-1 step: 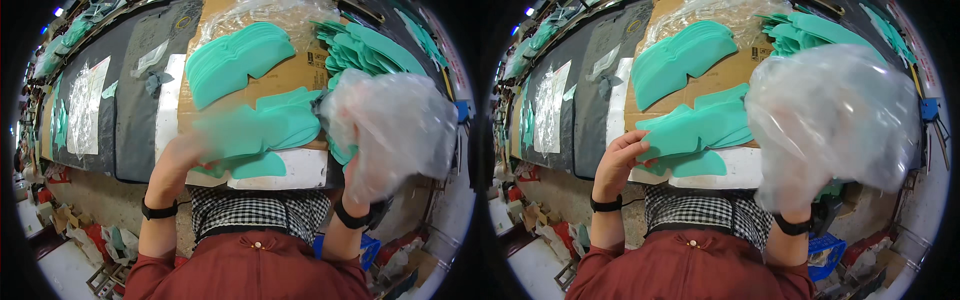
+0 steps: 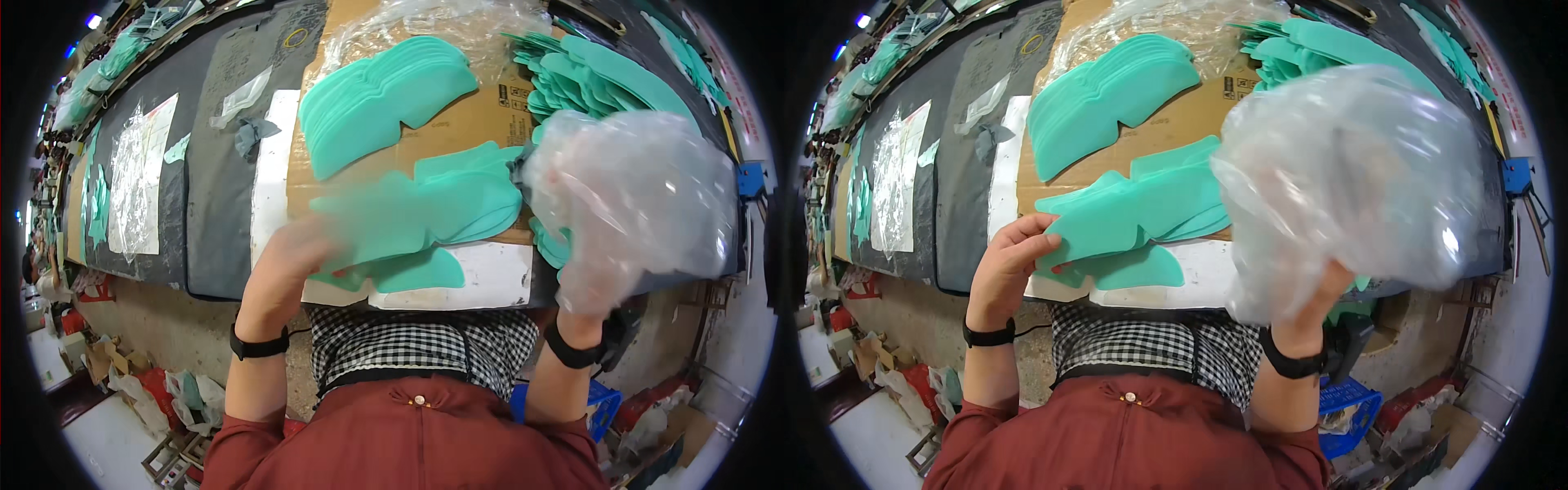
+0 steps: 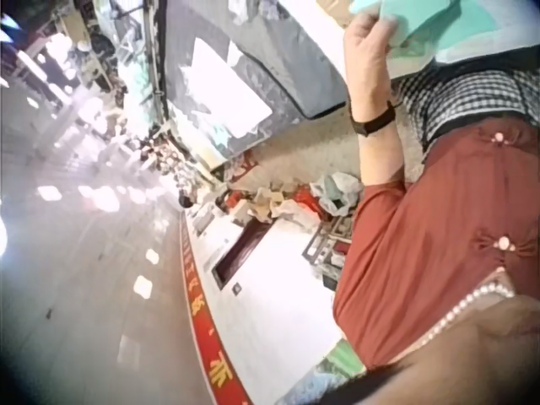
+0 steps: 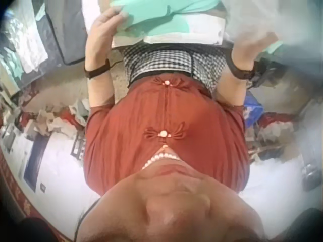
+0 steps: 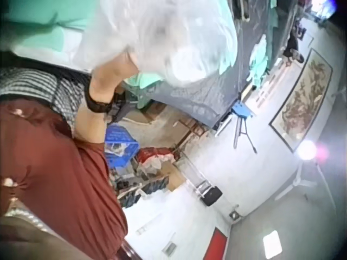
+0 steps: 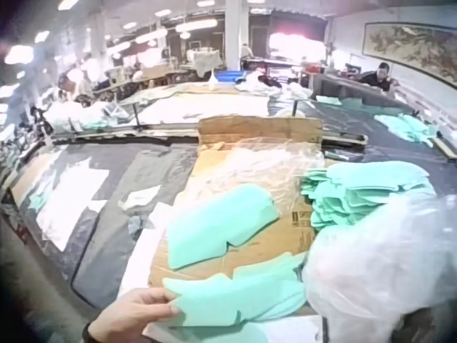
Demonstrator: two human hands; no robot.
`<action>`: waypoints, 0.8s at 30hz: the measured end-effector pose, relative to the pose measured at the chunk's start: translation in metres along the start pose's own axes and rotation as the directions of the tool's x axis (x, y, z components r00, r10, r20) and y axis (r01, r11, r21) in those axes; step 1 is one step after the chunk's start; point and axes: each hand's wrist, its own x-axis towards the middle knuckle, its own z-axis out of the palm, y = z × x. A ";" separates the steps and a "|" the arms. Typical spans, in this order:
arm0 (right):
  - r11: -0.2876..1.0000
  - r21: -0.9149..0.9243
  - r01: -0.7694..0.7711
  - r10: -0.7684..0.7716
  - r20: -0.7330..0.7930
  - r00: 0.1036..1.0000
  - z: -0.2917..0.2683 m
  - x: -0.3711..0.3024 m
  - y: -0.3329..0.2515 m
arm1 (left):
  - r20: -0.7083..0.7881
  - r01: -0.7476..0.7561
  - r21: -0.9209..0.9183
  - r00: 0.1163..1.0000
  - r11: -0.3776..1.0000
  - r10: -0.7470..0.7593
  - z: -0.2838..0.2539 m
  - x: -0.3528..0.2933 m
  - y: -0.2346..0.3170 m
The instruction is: The person applies glue from a plastic bottle to green foam pieces and moves them between stacks on the table.
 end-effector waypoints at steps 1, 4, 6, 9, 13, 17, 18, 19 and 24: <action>0.999 0.000 0.044 -0.044 0.000 0.999 0.005 0.004 0.006 | 0.023 -0.042 0.065 0.999 0.997 0.041 0.002 0.002 -0.001; 0.962 0.218 0.165 -0.159 -0.045 0.986 0.026 0.013 0.009 | -0.085 -0.061 0.056 0.994 0.997 0.065 0.014 0.000 0.011; 0.957 0.278 -0.084 0.083 0.015 0.996 0.025 0.012 0.002 | -0.118 -0.069 0.071 0.990 0.995 0.078 0.016 -0.007 0.023; 0.932 0.315 -0.179 0.183 0.017 0.983 0.027 0.017 0.004 | -0.180 -0.155 0.096 0.969 0.983 0.170 0.011 -0.017 0.029; 0.998 -0.032 -0.055 0.055 -0.006 0.998 0.017 -0.001 0.039 | -0.222 -0.346 0.364 0.870 0.865 0.441 0.015 -0.023 0.018; 0.989 -0.142 -0.045 0.020 -0.177 0.984 0.003 -0.013 0.039 | 0.135 -0.465 0.813 0.737 0.350 0.663 0.019 -0.015 0.002; 0.995 -0.043 -0.088 0.077 -0.221 0.972 0.001 -0.012 0.034 | 0.206 -0.479 0.833 0.734 0.278 0.647 0.018 -0.011 -0.002; 0.993 0.027 -0.112 0.115 -0.240 0.964 0.000 -0.010 0.029 | 0.202 -0.476 0.833 0.736 0.283 0.646 0.018 -0.010 -0.005; 0.942 -0.324 0.087 -0.058 0.097 0.994 0.018 -0.010 0.010 | 0.352 -0.466 0.877 0.785 0.113 0.510 0.020 -0.002 0.001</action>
